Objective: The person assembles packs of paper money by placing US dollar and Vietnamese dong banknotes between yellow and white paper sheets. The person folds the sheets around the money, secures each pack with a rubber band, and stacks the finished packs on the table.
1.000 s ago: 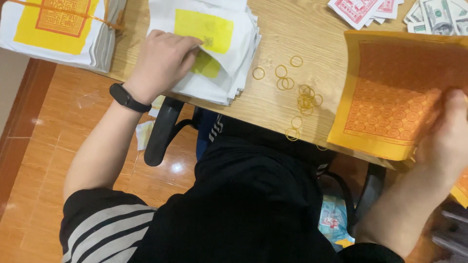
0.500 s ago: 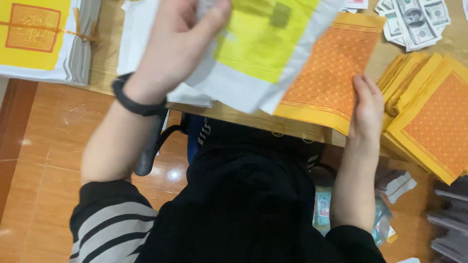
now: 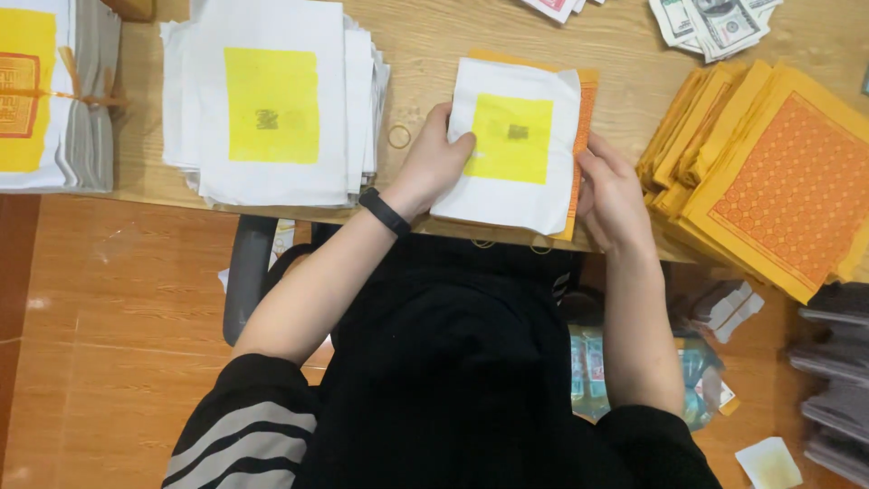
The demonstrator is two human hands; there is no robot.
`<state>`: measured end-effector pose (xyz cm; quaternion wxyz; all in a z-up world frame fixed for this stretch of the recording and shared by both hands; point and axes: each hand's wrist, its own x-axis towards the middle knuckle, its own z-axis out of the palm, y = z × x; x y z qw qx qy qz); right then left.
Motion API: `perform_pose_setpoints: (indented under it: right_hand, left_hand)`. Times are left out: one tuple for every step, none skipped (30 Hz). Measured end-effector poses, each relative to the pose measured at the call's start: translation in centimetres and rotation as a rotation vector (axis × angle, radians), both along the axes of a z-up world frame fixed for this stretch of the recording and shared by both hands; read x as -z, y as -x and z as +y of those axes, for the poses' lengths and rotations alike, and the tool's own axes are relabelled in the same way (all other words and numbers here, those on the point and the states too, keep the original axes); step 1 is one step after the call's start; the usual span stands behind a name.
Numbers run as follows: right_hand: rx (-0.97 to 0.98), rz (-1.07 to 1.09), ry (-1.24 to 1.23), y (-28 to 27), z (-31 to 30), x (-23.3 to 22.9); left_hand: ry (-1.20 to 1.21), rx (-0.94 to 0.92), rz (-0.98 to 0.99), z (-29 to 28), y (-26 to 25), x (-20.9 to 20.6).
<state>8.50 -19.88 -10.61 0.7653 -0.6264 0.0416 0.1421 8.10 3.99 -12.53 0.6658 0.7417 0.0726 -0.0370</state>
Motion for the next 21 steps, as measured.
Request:
perform_pose_setpoints:
  right_hand:
    - [-0.025,0.029,-0.002,0.0,0.1,-0.5]
    - [-0.020,0.028,-0.004,-0.2,-0.1,0.0]
    - [-0.034,0.052,-0.010,-0.5,-0.4,0.6]
    - [-0.048,0.077,-0.016,-0.7,-0.6,1.1]
    - [-0.044,0.078,-0.016,-0.2,0.0,-0.3]
    - [-0.006,0.141,-0.016,0.3,0.7,-1.7]
    - [0.030,0.200,-0.017,0.6,1.4,-3.2]
    - [0.031,0.199,-0.018,0.7,1.6,-3.5]
    - [0.027,0.208,-0.032,0.8,1.7,-3.8]
    - [0.022,0.216,-0.047,0.8,1.9,-4.2]
    - [0.023,0.218,-0.046,0.9,2.0,-4.0]
    - [0.019,0.172,-0.028,0.9,2.1,-3.8]
    - [0.014,0.124,-0.010,0.9,2.2,-3.6]
    - [0.014,0.125,-0.008,0.8,2.1,-3.5]
    - [-0.018,0.128,-0.026,0.8,2.1,-3.4]
    - [-0.051,0.131,-0.043,0.8,2.0,-3.3]
    - [-0.053,0.133,-0.041,0.8,1.9,-3.6]
    - [-0.049,0.132,-0.038,0.8,1.7,-3.9]
    - [-0.044,0.125,-0.036,0.6,1.6,-4.3]
    - [-0.046,0.121,-0.036,0.6,1.1,-4.8]
    - [-0.095,0.088,-0.036,0.6,0.5,-5.4]
  left_hand:
    - [-0.060,0.026,-0.012,0.0,-0.3,0.3]
    - [-0.063,0.031,-0.013,0.0,-0.4,-0.3]
    - [-0.125,0.066,-0.005,0.0,-0.5,-0.7]
    - [-0.187,0.101,0.003,0.0,-0.6,-1.2]
    - [-0.187,0.105,0.004,-0.2,-0.9,-0.9]
    - [-0.217,0.112,0.032,-0.4,-1.3,-0.6]
    - [-0.248,0.117,0.058,-0.5,-1.7,-0.4]
    - [-0.249,0.118,0.057,-0.4,-1.7,-0.4]
    - [-0.267,0.121,0.056,-0.4,-1.8,-0.4]
    - [-0.286,0.124,0.056,-0.3,-1.9,-0.3]
    - [-0.285,0.125,0.058,-0.4,-1.8,-0.6]
    - [-0.311,0.135,0.071,-0.4,-1.6,-0.8]
    - [-0.335,0.144,0.083,-0.5,-1.6,-1.0]
    - [-0.334,0.143,0.084,-0.6,-1.6,-1.0]
    - [-0.325,0.149,0.075,-0.6,-1.6,-0.9]
    - [-0.317,0.155,0.067,-0.7,-1.6,-0.9]
    - [-0.314,0.152,0.069,-0.4,-1.3,-2.0]
    - [-0.369,0.162,0.074,-0.2,-1.0,-3.0]
    - [-0.427,0.171,0.073,0.1,-0.9,-4.3]
    - [-0.427,0.168,0.069,0.6,-0.8,-5.3]
    - [-0.630,0.053,-0.228,1.0,-0.7,-6.4]
